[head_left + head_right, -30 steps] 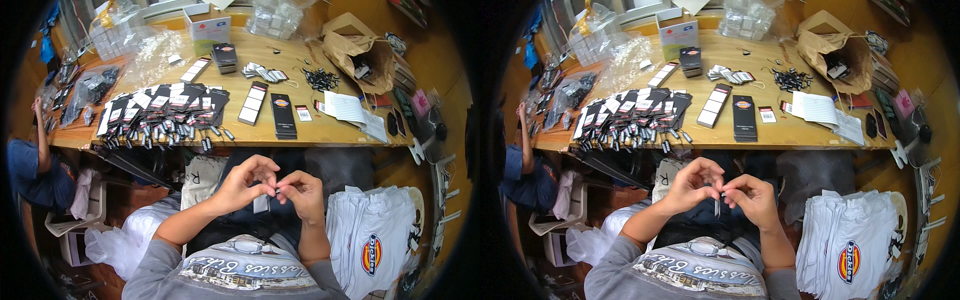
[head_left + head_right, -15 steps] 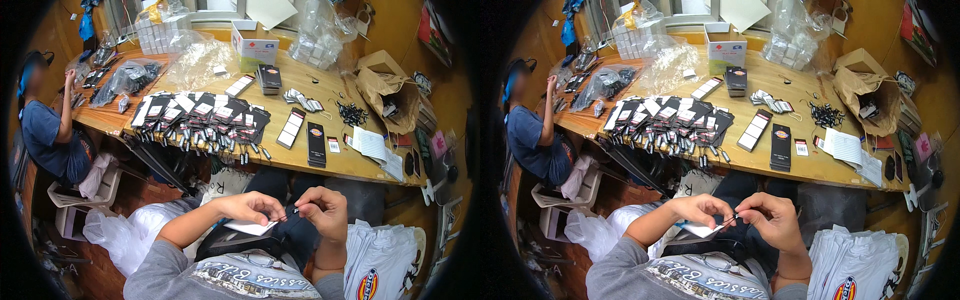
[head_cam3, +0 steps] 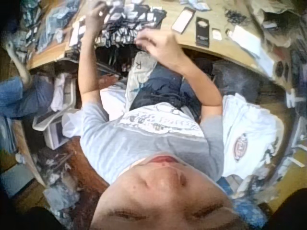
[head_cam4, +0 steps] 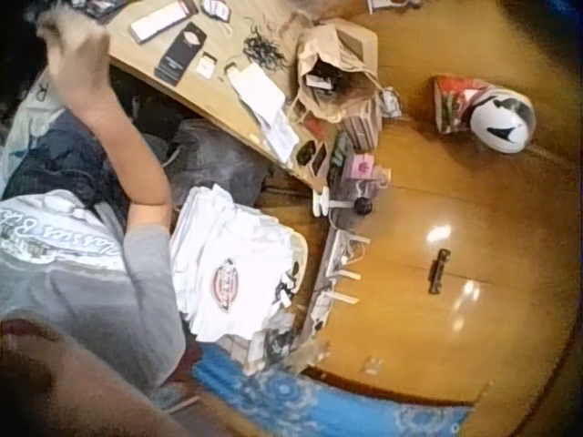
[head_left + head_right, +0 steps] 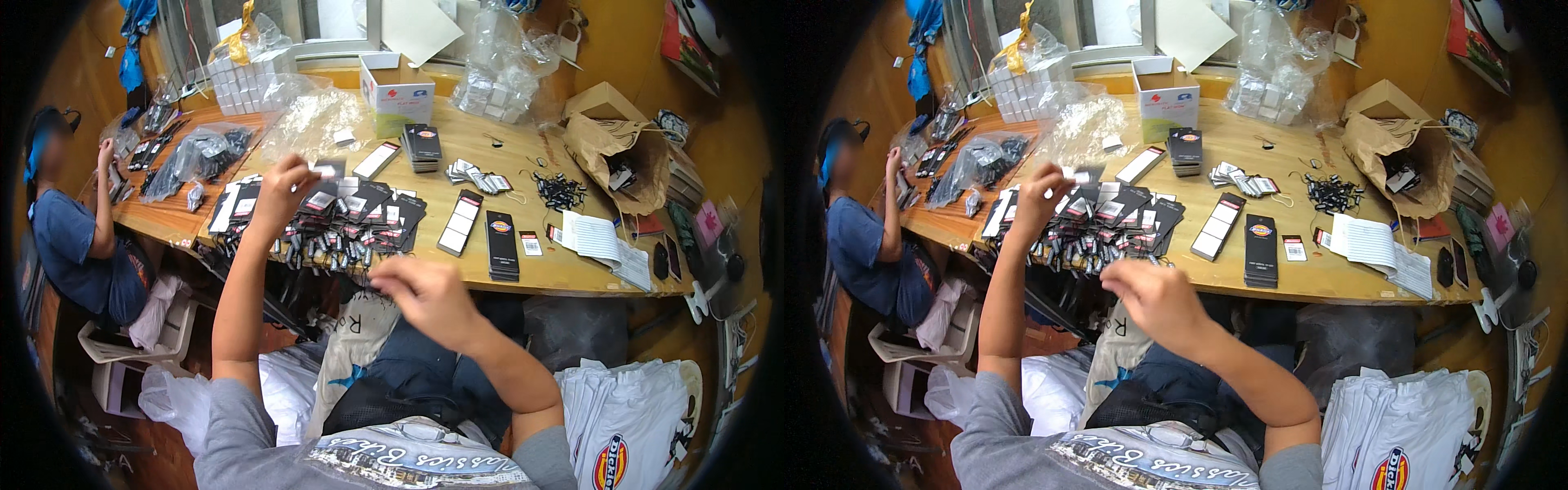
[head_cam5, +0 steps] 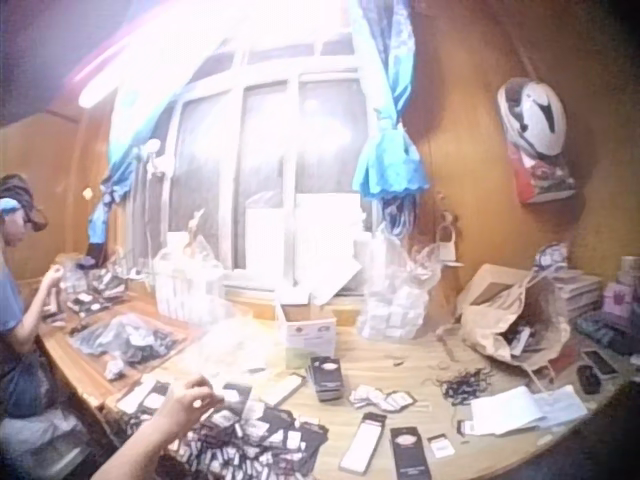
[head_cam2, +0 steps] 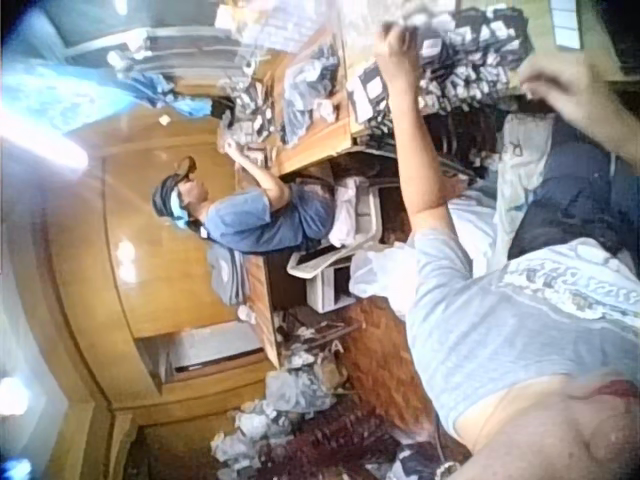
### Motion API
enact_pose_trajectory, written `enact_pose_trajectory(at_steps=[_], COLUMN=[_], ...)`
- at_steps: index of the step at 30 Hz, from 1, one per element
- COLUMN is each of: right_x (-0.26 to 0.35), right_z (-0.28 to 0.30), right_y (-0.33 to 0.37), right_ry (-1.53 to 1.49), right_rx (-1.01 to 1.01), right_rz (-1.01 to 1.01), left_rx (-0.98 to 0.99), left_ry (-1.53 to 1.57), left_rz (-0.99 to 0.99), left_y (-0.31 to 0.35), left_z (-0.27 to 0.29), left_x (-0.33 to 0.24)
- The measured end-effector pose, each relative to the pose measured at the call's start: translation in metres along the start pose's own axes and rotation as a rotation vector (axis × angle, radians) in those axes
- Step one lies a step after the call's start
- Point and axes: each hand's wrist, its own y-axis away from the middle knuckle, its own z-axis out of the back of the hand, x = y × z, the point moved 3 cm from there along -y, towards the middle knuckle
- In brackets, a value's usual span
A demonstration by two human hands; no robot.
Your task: The person sits on the floor and repeatedly picks up small black tags and plastic fasteners from a table. They thread the fasteners through the tags and place the completed items into a pile.
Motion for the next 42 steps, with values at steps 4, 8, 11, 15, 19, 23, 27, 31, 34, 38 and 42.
enact_pose_trajectory(at_steps=[4,8,11,15,19,23,27,31,34,38,42], right_x=[-0.023,-0.082,-0.13,-0.165,-0.179,-0.167,-0.157,-0.148,-0.126,-0.12,-0.11], right_z=[-0.004,0.077,0.137,0.141,0.136,0.133,0.132,0.15,0.159,0.164,0.155], right_y=[0.027,0.026,0.015,0.007,0.003,-0.001,-0.003,-0.01,-0.014,-0.015,-0.013], right_ry=[0.144,0.337,0.586,0.665,0.652,0.733,0.755,0.345,0.063,-0.154,-0.146], right_rx=[0.3,0.276,0.399,0.62,0.557,0.506,0.353,0.012,-0.149,-0.187,-0.234], right_rz=[-0.025,-0.318,-0.5,-0.69,-0.682,-0.677,-0.601,-0.649,-0.611,-0.531,-0.464], left_rx=[0.455,0.385,0.585,0.826,0.972,0.901,0.601,0.273,0.2,0.252,0.292], left_ry=[-0.142,0.098,0.34,0.17,0.041,-0.004,0.138,0.572,0.671,0.968,1.106], left_rz=[0.083,0.139,0.038,-0.093,-0.053,-0.076,-0.065,0.286,0.426,0.526,0.561], left_y=[0.024,-0.004,-0.035,-0.05,-0.061,-0.061,-0.058,-0.066,-0.073,-0.07,-0.056], left_z=[-0.013,-0.031,-0.094,-0.18,-0.207,-0.205,-0.201,-0.188,-0.166,-0.158,-0.161], left_x=[0.022,-0.009,-0.048,-0.069,-0.076,-0.08,-0.082,-0.089,-0.102,-0.123,-0.145])
